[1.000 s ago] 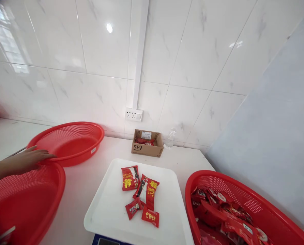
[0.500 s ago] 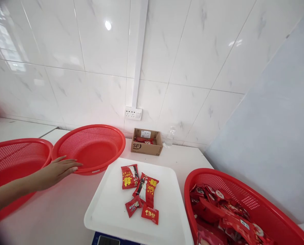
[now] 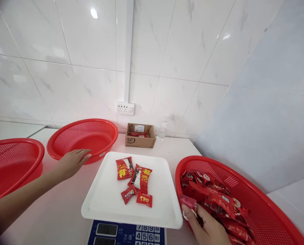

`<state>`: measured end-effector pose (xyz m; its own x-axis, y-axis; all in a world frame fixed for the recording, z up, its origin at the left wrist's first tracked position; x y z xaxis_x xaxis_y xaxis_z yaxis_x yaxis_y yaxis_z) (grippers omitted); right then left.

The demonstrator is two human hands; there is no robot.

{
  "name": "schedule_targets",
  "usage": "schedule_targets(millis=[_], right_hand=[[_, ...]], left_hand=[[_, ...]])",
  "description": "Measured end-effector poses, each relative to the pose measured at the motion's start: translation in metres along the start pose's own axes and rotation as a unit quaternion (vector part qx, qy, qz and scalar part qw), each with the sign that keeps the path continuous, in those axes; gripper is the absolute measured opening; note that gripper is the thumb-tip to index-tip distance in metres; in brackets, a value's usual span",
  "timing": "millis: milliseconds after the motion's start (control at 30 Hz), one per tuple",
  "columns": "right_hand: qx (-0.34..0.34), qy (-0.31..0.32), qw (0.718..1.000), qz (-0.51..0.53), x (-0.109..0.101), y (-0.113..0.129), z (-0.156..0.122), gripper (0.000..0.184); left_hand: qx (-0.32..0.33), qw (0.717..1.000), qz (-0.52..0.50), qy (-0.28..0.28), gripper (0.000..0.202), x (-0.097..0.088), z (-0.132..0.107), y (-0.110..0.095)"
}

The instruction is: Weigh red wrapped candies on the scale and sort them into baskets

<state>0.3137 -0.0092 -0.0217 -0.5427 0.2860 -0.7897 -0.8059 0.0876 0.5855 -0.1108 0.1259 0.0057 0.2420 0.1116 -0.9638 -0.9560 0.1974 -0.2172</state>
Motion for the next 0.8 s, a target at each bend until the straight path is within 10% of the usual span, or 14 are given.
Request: schedule_targets(millis=[100, 333, 533, 800], right_hand=[[-0.001, 0.030, 1.000, -0.004, 0.006, 0.016, 0.013, 0.041], [0.019, 0.000, 1.000, 0.001, 0.014, 0.018, 0.018, 0.043], [0.006, -0.006, 1.000, -0.019, 0.011, 0.020, 0.012, 0.042], [0.000, -0.013, 0.999, -0.032, 0.011, 0.024, 0.010, 0.040]], left_hand=[[0.095, 0.993, -0.057, -0.031, 0.043, 0.004, -0.004, -0.042], [0.295, 0.944, -0.071, 0.131, 0.063, 0.031, -0.009, -0.127], [0.311, 0.938, -0.053, 0.146, 0.054, 0.033, 0.000, -0.131], [0.133, 0.986, -0.038, -0.097, 0.043, -0.013, 0.015, -0.073]])
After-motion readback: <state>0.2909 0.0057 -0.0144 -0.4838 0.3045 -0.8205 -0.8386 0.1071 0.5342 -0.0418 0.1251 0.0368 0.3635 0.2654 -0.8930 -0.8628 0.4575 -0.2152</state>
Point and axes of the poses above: each hand's wrist, its own z-axis towards the middle knuckle, its own x-axis out of the palm, y = z × x, the point moved 5 cm from there along z, towards the middle knuckle
